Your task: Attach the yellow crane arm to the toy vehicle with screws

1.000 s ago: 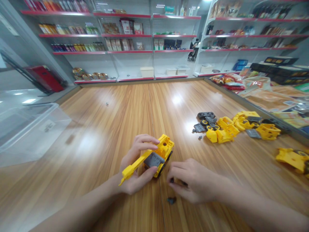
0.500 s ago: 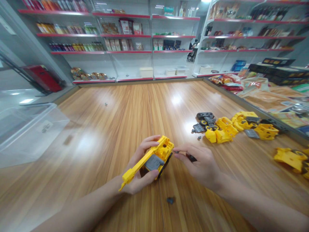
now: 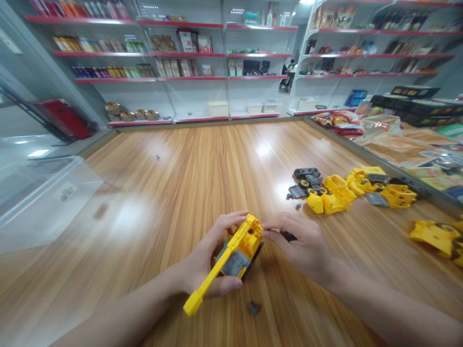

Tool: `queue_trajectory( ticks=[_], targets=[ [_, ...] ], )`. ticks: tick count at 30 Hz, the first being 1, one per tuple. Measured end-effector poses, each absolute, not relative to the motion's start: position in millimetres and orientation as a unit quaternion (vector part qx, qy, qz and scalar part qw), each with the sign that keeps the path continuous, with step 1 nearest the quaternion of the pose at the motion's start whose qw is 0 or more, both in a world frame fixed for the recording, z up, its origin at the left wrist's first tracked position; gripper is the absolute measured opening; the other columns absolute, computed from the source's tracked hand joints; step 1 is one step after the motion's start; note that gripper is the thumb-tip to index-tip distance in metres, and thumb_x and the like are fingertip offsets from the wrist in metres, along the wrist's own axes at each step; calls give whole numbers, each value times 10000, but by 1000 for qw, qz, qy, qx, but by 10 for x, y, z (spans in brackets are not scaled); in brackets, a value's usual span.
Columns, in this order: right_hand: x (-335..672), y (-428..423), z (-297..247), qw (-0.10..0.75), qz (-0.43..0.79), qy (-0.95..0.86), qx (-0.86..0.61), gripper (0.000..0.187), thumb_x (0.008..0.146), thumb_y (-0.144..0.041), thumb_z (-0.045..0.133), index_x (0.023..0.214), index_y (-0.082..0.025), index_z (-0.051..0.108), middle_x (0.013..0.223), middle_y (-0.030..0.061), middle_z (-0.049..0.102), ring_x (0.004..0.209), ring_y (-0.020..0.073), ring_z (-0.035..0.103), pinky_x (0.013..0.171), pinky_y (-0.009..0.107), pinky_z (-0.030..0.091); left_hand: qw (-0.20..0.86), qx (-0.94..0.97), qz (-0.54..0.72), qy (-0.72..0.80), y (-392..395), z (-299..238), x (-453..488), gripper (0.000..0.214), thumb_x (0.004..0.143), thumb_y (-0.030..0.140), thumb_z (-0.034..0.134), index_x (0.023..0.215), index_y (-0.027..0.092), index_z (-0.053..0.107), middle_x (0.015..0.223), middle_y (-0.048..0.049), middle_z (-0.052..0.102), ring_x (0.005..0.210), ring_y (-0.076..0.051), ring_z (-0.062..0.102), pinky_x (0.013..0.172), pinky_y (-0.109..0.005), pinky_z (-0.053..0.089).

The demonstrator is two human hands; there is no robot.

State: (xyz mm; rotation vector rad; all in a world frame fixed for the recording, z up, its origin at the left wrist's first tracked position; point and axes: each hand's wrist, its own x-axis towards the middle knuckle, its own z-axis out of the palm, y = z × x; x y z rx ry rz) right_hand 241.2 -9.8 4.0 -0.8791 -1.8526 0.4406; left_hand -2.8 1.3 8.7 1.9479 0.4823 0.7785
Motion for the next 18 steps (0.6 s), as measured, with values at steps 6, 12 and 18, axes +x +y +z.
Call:
queue_trajectory(
  ticks=[6,12,18],
  targets=[
    [2394,-85,19,506,207,-770,-328,107,844,-105,679,926,-171,698,870,43,694,799,125,656,709,236,520,464,821,282,177,41,113,-36,934,682,362,767,1478,208,303,1431,-160,372,1351,-365,339,1139,-560,275],
    [2368,-128,34,463,308,-723,-410,120,792,-204,750,860,-184,652,800,-4,657,675,103,573,622,236,452,484,820,263,159,36,103,-57,976,667,378,760,1496,210,272,1461,-166,322,1386,-380,279,1152,-595,215],
    [2364,-136,51,387,524,-620,-437,248,774,-308,765,925,-192,607,730,-43,598,619,86,519,562,208,412,492,820,255,145,14,138,-42,973,674,396,740,1502,204,267,1436,-173,322,1367,-381,319,1130,-589,268]
  ],
)
